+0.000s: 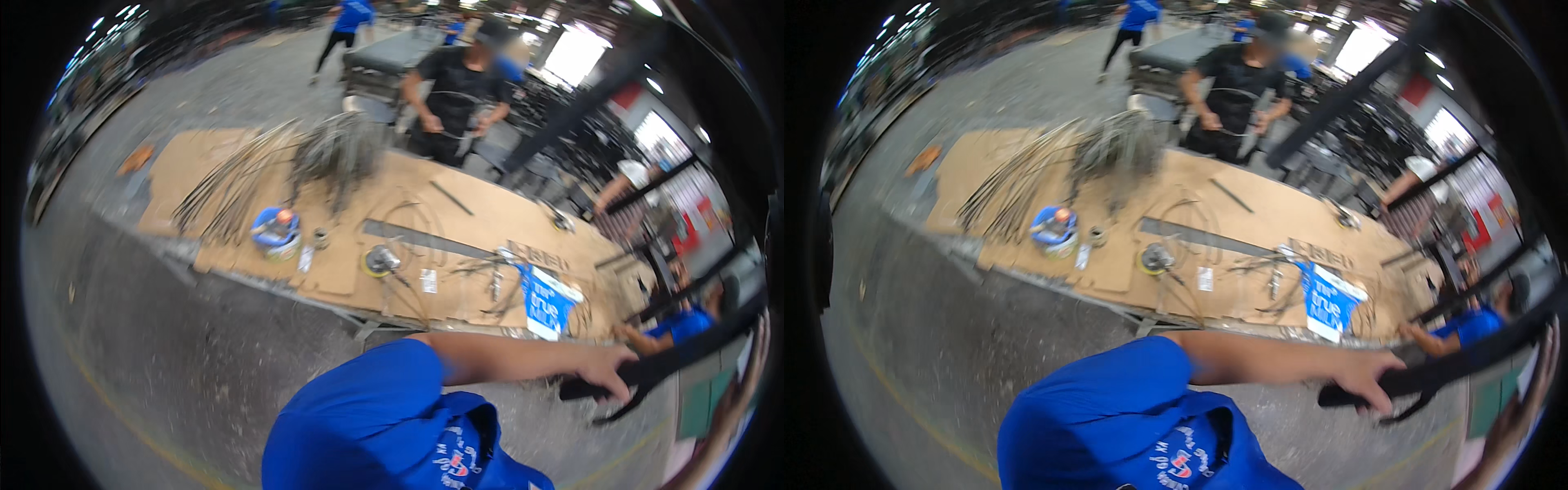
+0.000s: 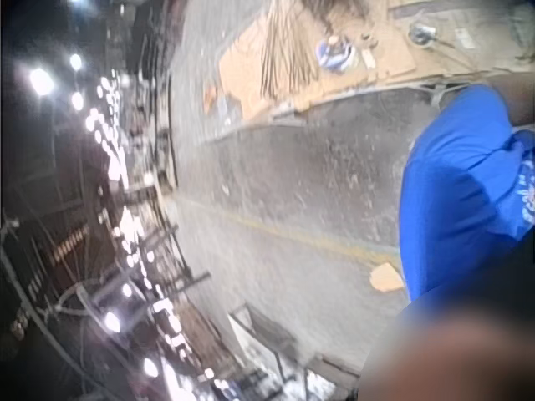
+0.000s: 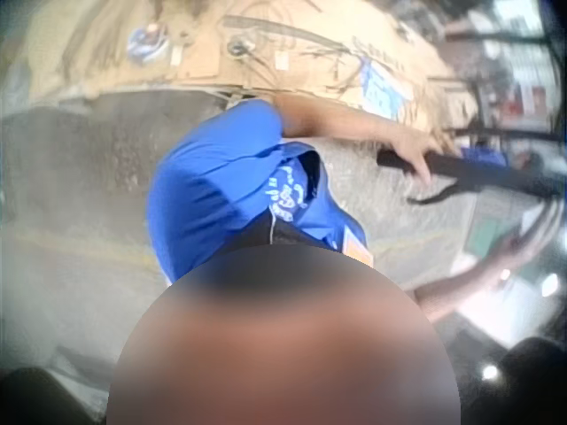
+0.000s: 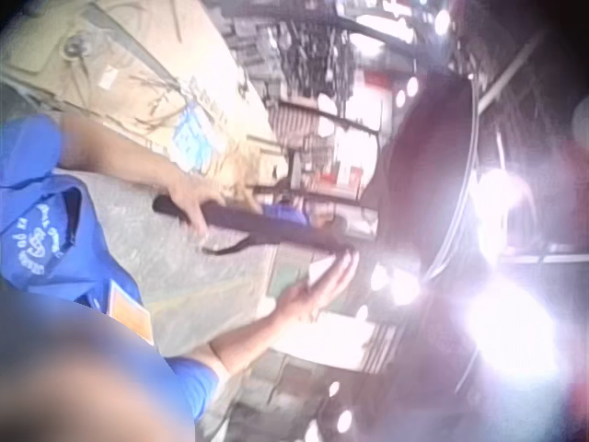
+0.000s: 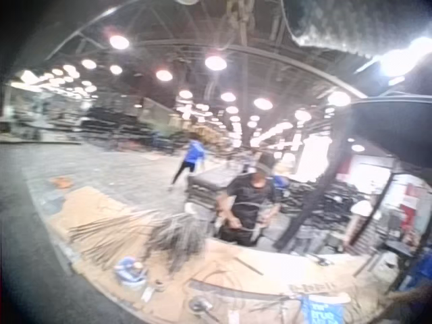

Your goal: The person sands the surface of black metal chair legs using a sanding block and a small metal tool. They repeatedly rub the sanding block along the legs and scrape the surface with the tool while other workers assemble chairs nearby.

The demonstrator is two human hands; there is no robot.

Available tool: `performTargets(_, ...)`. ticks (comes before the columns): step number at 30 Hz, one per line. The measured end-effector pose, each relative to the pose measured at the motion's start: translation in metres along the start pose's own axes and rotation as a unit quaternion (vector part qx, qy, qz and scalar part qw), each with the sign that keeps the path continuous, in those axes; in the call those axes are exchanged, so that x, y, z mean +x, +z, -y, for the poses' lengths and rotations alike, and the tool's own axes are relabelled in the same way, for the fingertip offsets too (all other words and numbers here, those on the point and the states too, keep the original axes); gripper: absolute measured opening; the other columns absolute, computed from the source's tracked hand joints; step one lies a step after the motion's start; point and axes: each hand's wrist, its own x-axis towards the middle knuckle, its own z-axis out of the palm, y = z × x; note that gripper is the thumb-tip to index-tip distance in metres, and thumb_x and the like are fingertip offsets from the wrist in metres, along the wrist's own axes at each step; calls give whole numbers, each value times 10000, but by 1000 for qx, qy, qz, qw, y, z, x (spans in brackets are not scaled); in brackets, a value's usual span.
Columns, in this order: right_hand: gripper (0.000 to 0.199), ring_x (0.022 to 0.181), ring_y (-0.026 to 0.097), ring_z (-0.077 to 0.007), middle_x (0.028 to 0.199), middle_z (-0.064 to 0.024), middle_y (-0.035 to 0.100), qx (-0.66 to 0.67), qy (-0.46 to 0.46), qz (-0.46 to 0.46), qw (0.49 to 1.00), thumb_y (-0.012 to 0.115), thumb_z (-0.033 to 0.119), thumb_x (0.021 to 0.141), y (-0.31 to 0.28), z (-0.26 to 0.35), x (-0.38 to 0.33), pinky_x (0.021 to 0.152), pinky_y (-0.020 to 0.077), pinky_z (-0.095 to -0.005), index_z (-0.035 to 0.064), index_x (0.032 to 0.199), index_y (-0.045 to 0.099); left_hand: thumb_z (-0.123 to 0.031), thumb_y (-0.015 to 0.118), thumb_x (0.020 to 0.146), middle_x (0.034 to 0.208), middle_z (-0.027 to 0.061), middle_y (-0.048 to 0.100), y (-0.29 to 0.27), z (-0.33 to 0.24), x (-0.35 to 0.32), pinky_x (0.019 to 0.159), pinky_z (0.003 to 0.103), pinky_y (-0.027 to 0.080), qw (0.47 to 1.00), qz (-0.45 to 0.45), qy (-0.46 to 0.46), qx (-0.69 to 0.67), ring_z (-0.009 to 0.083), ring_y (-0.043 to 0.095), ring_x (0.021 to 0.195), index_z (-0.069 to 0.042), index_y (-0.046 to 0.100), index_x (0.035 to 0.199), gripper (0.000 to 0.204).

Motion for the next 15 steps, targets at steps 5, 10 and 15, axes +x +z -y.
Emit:
performTargets(5, 689, 1144, 503, -230, 1407, -121, 398, 351, 285, -121, 884, 385, -97, 715, 77, 76, -85, 961, 372, -337, 27, 1393, 368, -149, 758, 748, 953, 88, 625, -25, -2, -18, 633, 291, 528, 998, -29, -40, 31, 132, 606, 667, -4, 433, 1213, 586)
performTargets(10, 344, 1153, 480, -258, 1206, -167, 510, 526, 481, -88, 696, 537, 109, 875, 139, 154, -110, 1005, 340, -353, -43, 1182, 512, -113, 672, 764, 1002, 74, 598, -40, -16, -26, 667, 278, 499, 992, -24, -18, 123, 129, 603, 722, -27, 458, 1231, 521)
performTargets(15, 227, 974, 531, -316, 1052, -191, 528, 453, 398, -89, 793, 593, 75, 812, 138, 175, -90, 853, 428, -374, -29, 1014, 595, -151, 644, 748, 1032, 152, 596, -38, -15, -24, 644, 287, 483, 987, -48, -58, 144, 159, 594, 702, 28, 534, 1125, 431)
